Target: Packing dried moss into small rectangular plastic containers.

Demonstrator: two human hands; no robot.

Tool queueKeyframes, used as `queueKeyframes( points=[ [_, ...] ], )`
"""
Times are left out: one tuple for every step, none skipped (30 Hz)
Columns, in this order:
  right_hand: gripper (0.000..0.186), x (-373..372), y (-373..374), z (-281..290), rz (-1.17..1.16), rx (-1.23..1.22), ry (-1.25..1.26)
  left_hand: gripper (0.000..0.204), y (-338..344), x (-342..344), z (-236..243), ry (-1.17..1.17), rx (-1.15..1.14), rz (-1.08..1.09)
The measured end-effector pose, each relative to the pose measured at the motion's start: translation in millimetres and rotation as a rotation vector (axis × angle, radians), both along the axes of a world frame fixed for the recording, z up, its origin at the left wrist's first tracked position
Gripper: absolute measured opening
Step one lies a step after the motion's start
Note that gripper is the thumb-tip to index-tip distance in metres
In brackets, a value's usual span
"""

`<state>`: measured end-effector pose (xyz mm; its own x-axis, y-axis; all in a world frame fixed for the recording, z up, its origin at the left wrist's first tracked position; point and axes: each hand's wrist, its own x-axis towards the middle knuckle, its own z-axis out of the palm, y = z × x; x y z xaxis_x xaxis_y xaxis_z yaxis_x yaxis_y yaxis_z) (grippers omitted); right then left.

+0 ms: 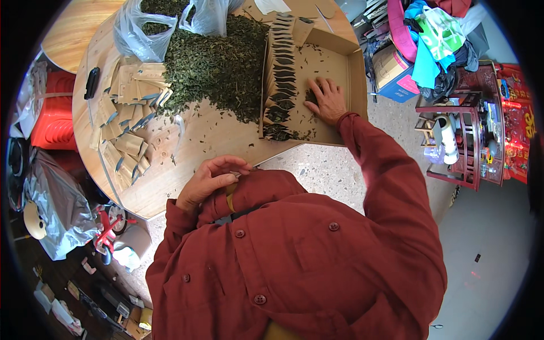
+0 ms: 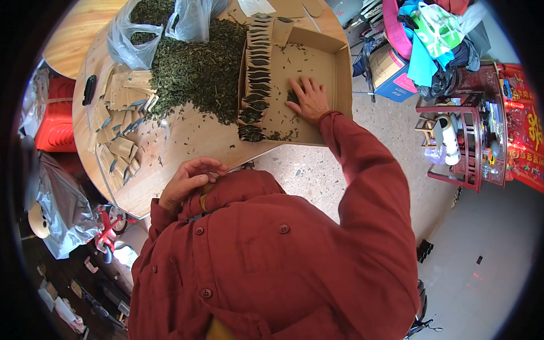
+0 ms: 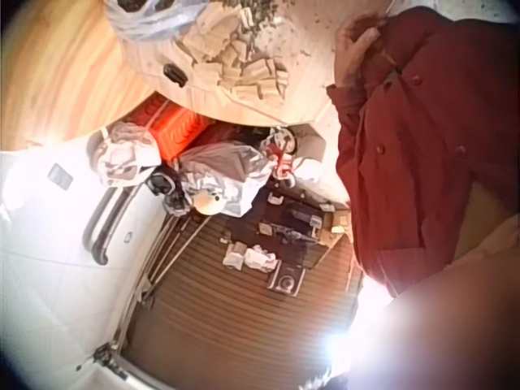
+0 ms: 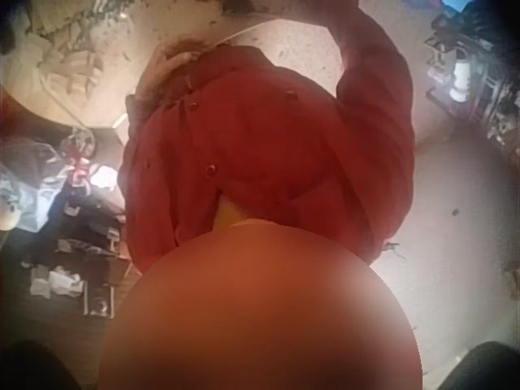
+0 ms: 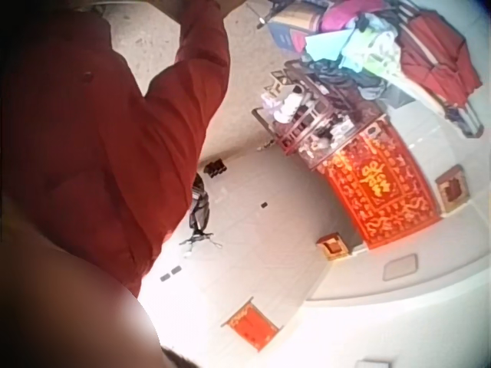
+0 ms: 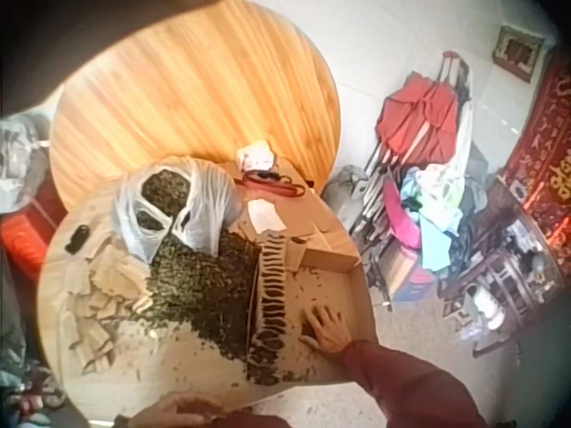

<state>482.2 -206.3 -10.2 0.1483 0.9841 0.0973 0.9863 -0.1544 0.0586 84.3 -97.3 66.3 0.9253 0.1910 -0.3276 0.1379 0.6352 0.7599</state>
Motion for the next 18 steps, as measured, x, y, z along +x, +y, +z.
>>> queueKeyframes(
  points=[
    [0.059, 2.7, 5.1, 1.7, 0.023, -0.009, 0.006, 0.040, -0.5, -0.5, 1.0, 0.004, -0.005, 0.003],
    [0.059, 5.8, 9.4, 4.0, 0.034, -0.013, 0.005, 0.040, 0.0, 0.2, 1.3, 0.003, -0.009, 0.013],
    [0.053, 6.2, 11.7, 6.3, 0.068, -0.020, -0.006, 0.040, 0.4, -0.6, 2.0, 0.004, 0.002, 0.005],
    [0.046, 6.9, 13.6, 6.3, 0.103, -0.027, -0.017, 0.040, 0.2, -1.2, 2.5, 0.007, 0.012, -0.004],
    [0.046, 8.9, 14.6, 2.2, 0.112, -0.031, -0.012, 0.040, -0.7, -1.9, 3.2, 0.012, 0.008, 0.005],
    [0.042, 11.6, 15.1, -1.3, 0.150, -0.012, -0.003, 0.040, 0.2, -0.9, 3.5, 0.013, 0.007, 0.002],
    [0.039, 14.4, 15.8, -4.7, 0.188, 0.008, 0.006, 0.039, 0.6, 0.1, 3.4, 0.015, 0.006, -0.002],
    [0.039, 17.5, 16.3, -8.0, 0.187, 0.007, 0.009, 0.039, 0.6, 1.4, 3.0, 0.017, 0.005, -0.003],
    [0.034, 18.1, 18.4, -9.3, 0.210, 0.008, -0.016, 0.039, 0.5, 2.1, 2.9, 0.030, 0.003, -0.008],
    [0.030, 18.5, 20.1, -10.4, 0.233, 0.008, -0.042, 0.038, 0.2, 2.5, 2.9, 0.043, 0.002, -0.014],
    [0.030, 18.1, 22.1, -12.1, 0.231, 0.010, -0.038, 0.038, -0.6, 2.4, 2.9, 0.046, 0.003, -0.016],
    [0.025, 17.5, 25.2, -13.2, 0.240, 0.000, -0.017, 0.038, -1.4, 3.1, 2.8, 0.049, -0.004, -0.013],
    [0.020, 17.6, 27.8, -14.3, 0.249, -0.009, 0.003, 0.037, -1.8, 4.0, 3.0, 0.052, -0.010, -0.010],
    [0.020, 18.6, 29.5, -16.9, 0.248, -0.007, 0.004, 0.037, -2.0, 4.9, 3.5, 0.053, -0.007, -0.012],
    [0.016, 18.4, 30.6, -20.1, 0.260, 0.037, 0.010, 0.037, -2.3, 4.9, 4.0, 0.057, 0.008, -0.017],
    [0.013, 18.6, 31.1, -22.7, 0.273, 0.080, 0.015, 0.038, -2.7, 4.8, 4.5, 0.061, 0.023, -0.023],
    [0.013, 19.5, 31.1, -24.5, 0.272, 0.083, 0.017, 0.038, -3.3, 4.6, 4.8, 0.062, 0.026, -0.023],
    [0.013, 19.5, 32.3, -24.9, 0.265, 0.100, 0.010, 0.037, -3.7, 4.2, 4.7, 0.056, 0.026, -0.019]
  ],
)
